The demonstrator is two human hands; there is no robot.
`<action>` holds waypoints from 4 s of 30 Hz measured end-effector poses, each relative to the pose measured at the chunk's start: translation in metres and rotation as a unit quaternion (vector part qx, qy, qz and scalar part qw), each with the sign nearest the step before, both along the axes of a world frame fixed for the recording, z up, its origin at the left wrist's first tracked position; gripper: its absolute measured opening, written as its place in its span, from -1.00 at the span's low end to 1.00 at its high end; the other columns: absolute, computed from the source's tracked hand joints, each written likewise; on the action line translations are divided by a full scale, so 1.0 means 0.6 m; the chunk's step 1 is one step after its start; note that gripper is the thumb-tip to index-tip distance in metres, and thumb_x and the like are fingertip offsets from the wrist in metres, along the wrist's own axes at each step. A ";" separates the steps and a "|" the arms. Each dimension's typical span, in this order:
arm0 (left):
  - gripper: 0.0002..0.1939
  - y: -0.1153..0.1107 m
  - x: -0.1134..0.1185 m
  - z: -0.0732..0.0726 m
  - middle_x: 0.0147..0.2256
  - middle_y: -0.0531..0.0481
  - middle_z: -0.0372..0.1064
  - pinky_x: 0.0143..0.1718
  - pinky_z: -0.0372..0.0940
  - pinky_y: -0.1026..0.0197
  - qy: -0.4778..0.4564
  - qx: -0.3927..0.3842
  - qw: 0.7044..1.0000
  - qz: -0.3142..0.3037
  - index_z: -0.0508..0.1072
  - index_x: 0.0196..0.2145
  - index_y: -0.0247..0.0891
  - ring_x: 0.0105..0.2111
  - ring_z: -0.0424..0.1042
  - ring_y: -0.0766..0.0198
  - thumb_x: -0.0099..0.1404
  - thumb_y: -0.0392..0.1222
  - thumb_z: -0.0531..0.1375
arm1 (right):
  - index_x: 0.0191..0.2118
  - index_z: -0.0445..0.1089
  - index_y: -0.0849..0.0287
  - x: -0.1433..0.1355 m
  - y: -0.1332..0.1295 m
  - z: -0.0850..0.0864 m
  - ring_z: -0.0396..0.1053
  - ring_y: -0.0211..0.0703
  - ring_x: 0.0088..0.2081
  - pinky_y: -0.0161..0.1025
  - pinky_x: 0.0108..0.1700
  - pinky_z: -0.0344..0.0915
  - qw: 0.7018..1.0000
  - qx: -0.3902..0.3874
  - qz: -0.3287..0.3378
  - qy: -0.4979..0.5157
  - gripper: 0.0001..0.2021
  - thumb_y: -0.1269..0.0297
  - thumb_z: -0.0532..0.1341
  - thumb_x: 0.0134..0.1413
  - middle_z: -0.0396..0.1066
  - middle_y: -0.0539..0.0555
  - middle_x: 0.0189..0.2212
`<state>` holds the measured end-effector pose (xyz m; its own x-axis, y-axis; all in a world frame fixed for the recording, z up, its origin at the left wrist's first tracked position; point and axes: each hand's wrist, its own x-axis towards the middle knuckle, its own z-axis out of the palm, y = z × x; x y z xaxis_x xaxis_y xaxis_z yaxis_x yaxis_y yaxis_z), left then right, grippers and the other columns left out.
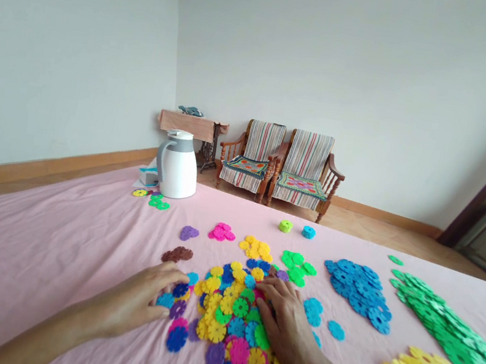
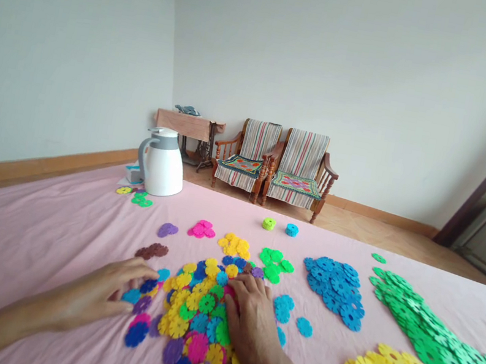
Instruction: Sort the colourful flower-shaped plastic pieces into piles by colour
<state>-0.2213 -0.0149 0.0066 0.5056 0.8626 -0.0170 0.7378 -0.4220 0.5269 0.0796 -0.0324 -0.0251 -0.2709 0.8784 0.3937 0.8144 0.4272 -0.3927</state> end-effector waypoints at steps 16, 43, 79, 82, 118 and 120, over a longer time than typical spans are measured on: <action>-0.67 -0.006 0.111 0.035 -0.04 -0.08 0.27 0.06 0.07 0.07 -0.060 0.105 0.980 -0.159 0.38 -0.09 -0.13 -0.01 0.18 0.10 0.19 -0.06 0.18 | -0.21 0.36 0.11 0.008 0.009 -0.008 0.28 -0.12 -0.14 -0.11 -0.07 0.18 0.995 0.026 -0.018 0.092 -0.73 0.25 -0.07 0.23 0.38 0.08 -0.22; -0.79 0.025 0.166 0.013 -0.12 0.00 0.37 0.01 0.12 0.11 -0.054 0.202 0.964 -0.165 0.40 -0.13 -0.16 -0.07 0.26 0.20 0.26 -0.23 0.13 | -0.34 0.41 0.12 0.042 0.031 -0.028 0.32 -0.10 -0.24 -0.17 -0.16 0.18 0.988 0.057 -0.118 0.077 -0.82 0.30 0.06 0.08 0.42 0.06 -0.33; -0.87 0.057 0.225 -0.006 -0.29 -0.01 0.42 -0.13 0.21 0.21 -0.166 0.186 0.964 -0.094 0.47 -0.27 -0.21 -0.21 0.34 0.23 0.21 -0.22 0.16 | -0.36 0.43 0.11 0.033 0.021 0.002 0.32 -0.19 -0.37 -0.28 -0.32 0.22 0.967 0.016 -0.078 0.241 -0.79 0.18 0.08 0.11 0.41 0.02 -0.40; -0.85 0.042 0.231 0.000 -0.28 0.01 0.42 -0.17 0.23 0.26 -0.199 0.155 0.964 -0.088 0.46 -0.25 -0.21 -0.23 0.35 0.27 0.19 -0.21 0.19 | -0.34 0.42 0.13 0.017 0.013 0.002 0.32 -0.21 -0.40 -0.30 -0.34 0.24 0.959 -0.006 -0.050 0.279 -0.81 0.19 0.10 0.09 0.41 0.02 -0.42; -0.86 0.141 0.132 0.010 -0.37 0.03 0.45 -0.33 0.24 0.32 -0.117 0.098 0.979 -0.132 0.51 -0.35 -0.22 -0.39 0.36 0.33 0.17 -0.25 0.15 | -0.31 0.41 0.15 0.045 0.023 -0.014 0.36 -0.18 -0.42 -0.27 -0.35 0.28 0.980 0.051 -0.106 0.159 -0.72 0.15 0.01 0.11 0.44 0.07 -0.41; -0.87 0.120 0.148 0.012 -0.28 0.00 0.43 -0.20 0.23 0.28 -0.112 0.107 0.966 -0.206 0.52 -0.32 -0.20 -0.27 0.36 0.28 0.16 -0.21 0.19 | -0.30 0.40 0.16 0.047 0.024 -0.015 0.37 -0.17 -0.40 -0.26 -0.34 0.28 0.980 0.046 -0.112 0.159 -0.72 0.15 0.01 0.11 0.44 0.08 -0.40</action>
